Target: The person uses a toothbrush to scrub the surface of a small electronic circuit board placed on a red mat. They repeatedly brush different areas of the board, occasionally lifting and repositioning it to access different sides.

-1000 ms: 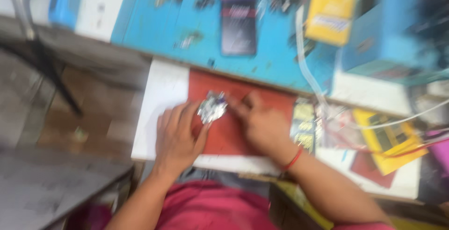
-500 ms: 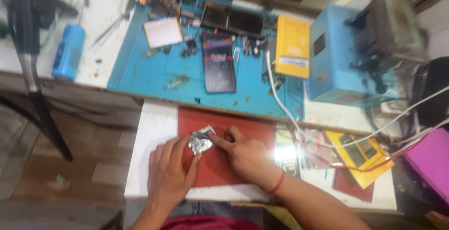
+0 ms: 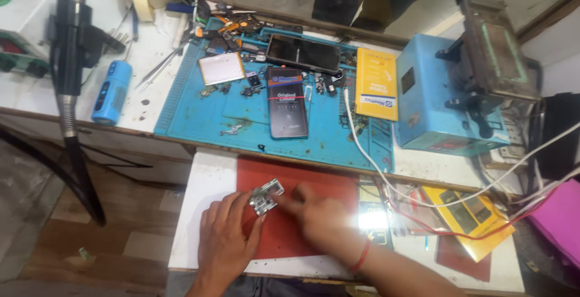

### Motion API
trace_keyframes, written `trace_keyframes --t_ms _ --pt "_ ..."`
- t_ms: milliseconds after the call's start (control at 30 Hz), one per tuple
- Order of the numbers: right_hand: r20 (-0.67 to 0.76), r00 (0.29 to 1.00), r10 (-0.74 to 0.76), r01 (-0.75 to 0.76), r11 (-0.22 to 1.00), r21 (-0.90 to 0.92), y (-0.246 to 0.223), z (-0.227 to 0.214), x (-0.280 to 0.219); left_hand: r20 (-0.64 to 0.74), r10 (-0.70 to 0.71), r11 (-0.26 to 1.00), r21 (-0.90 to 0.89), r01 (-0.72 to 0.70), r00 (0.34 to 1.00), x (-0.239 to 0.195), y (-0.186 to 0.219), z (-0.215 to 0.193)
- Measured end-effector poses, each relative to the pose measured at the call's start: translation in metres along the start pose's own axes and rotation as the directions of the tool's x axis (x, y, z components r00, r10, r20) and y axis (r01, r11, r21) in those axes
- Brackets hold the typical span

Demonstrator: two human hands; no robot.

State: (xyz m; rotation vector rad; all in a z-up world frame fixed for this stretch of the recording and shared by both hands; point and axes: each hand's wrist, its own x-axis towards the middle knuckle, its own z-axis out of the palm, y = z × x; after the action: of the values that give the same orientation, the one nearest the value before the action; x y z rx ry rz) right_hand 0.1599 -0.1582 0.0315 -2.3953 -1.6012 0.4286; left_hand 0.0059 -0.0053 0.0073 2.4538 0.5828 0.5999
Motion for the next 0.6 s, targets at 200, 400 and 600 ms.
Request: trace_keyframes --t_ms 200,400,600 --pt "0.128 0.989 0.076 -0.069 0.996 -0.054 0.000 -0.005 0.007 -0.020 0.012 1.000 -0.014 -0.013 1.000 0.007 0.005 -0.001" --pt "0.071 0.982 0.173 -0.171 0.985 -0.034 0.002 -0.004 0.004 -0.018 0.026 1.000 -0.010 -0.026 1.000 0.005 0.008 -0.005" --pt "0.044 0.977 0.210 -0.210 0.978 0.002 0.001 -0.005 0.002 -0.007 0.032 0.999 -0.012 -0.032 0.999 0.003 0.008 -0.007"
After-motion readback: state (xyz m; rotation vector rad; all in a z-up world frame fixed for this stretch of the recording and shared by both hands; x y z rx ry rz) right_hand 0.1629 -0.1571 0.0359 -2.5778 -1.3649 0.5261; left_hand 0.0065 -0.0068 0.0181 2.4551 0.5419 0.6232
